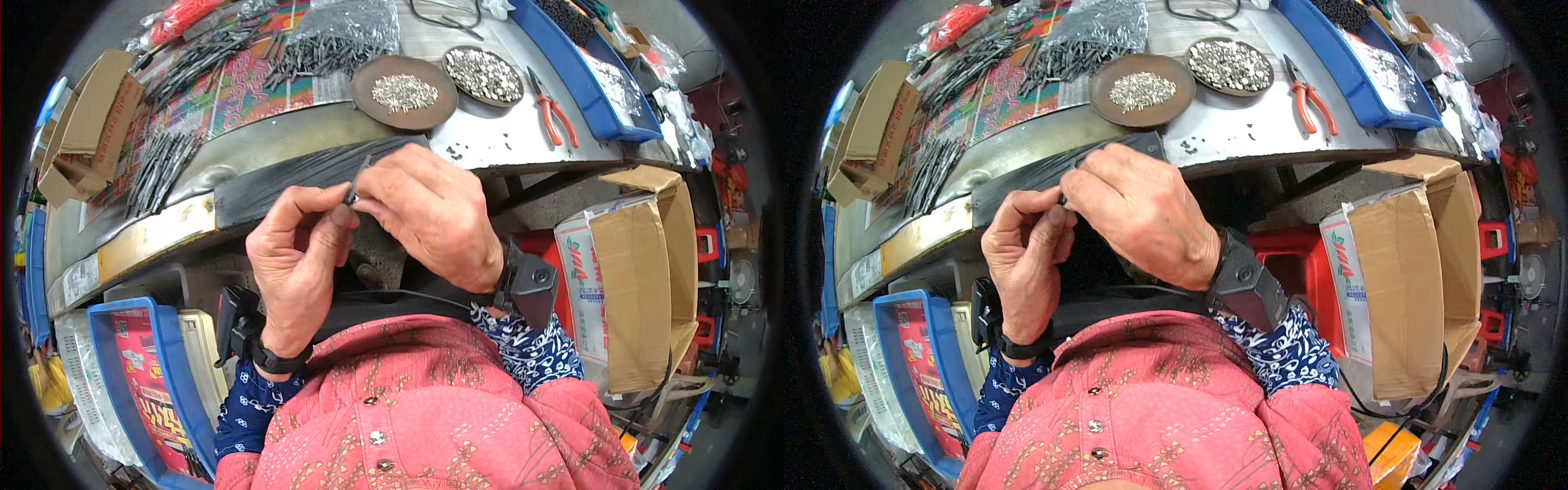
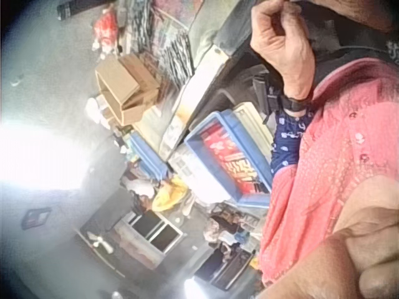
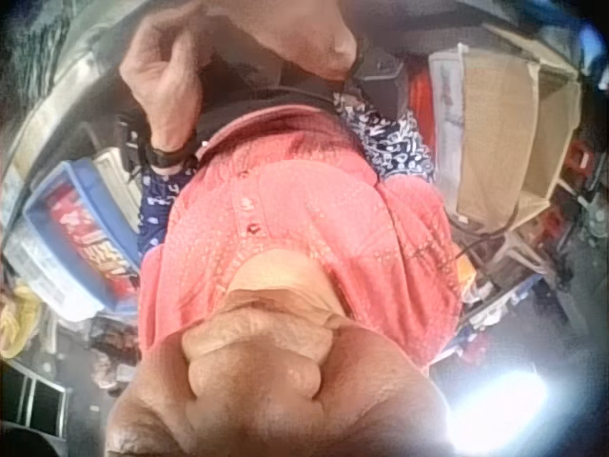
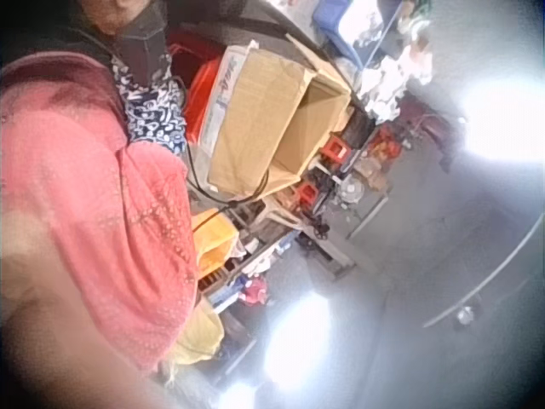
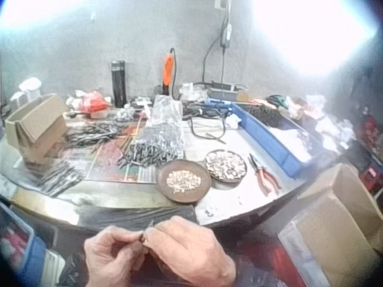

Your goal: The person repeatedly picks up small metal rods and metal fasteners from a workbench, inserts the fasteners into the rods, and places the assembled units back on the table. The process is repeated multiple times with consistent hand movements.

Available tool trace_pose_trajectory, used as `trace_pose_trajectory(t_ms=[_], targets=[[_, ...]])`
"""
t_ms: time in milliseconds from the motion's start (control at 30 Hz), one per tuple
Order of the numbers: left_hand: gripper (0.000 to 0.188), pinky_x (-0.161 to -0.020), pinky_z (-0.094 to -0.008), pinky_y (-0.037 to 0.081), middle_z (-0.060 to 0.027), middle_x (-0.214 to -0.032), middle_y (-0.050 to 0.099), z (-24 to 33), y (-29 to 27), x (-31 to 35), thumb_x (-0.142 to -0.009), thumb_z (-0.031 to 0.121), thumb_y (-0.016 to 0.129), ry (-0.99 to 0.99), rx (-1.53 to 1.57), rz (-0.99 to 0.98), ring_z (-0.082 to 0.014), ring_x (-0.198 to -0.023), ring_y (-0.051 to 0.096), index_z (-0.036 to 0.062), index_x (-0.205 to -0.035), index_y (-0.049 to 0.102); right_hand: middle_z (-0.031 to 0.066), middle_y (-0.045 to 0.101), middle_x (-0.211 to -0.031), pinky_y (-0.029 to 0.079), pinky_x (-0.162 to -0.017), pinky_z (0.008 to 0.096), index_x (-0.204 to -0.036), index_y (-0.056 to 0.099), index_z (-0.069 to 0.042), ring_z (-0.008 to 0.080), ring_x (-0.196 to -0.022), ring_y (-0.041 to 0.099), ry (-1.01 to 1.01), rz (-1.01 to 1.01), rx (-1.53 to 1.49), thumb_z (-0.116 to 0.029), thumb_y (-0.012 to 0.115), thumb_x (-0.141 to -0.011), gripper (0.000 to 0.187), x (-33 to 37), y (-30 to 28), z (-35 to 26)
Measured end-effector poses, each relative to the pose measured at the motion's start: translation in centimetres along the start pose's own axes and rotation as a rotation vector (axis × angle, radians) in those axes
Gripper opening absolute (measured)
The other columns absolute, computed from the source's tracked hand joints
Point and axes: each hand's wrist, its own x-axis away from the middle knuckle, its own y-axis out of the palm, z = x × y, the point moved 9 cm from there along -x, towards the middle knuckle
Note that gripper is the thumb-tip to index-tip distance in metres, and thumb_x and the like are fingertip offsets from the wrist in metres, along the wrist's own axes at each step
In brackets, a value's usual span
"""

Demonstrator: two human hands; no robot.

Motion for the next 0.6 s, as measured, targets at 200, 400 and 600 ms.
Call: trace_pose_trajectory(t_ms=[200, 400, 600], targets=[[0.011, -0.051, -0.0179, 0.038, -0.003, -0.078, 0.064, -0.2, 0.0, 0.2, -0.091, 0.0, 0.061, -0.076, 0.112, -0.003, -0.0041, -0.059, 0.05, 0.0, -0.102, 0.064, 0.0108, 0.065, -0.081, 0.051, -0.06, 0.0298, -0.093, 0.063, 0.002, 0.022, -0.067, 0.064, 0.326, 0.114, -0.331, 0.002, 0.072, -0.077, 0.018, 1.4, 0.3, 1.6], [0.011, -0.051, -0.0177, 0.038, -0.0035, -0.079, 0.064, -0.4, 0.0, 0.3, -0.091, 0.0, 0.061, -0.076, 0.152, -0.029, -0.0038, -0.06, 0.05, -0.0003, -0.101, 0.064, 0.0069, 0.064, -0.08, 0.047, -0.057, 0.0228, -0.094, 0.061, 0.002, 0.011, -0.063, 0.058, 1.025, 0.095, -1.268, -0.006, 0.069, -0.086, 0.014, 5.4, 5.1, 4.6], [0.011, -0.05, -0.0172, 0.036, -0.0028, -0.078, 0.064, -0.7, -0.5, 0.3, -0.09, 0.0, 0.062, -0.053, 0.124, 0.005, -0.0037, -0.057, 0.049, -0.0002, -0.1, 0.065, 0.0052, 0.062, -0.075, 0.045, -0.051, 0.0211, -0.09, 0.06, 0.0, 0.0097, -0.06, 0.057, 1.021, 0.067, -1.351, -0.004, 0.07, -0.084, 0.012, 5.5, 6.0, 4.8]])
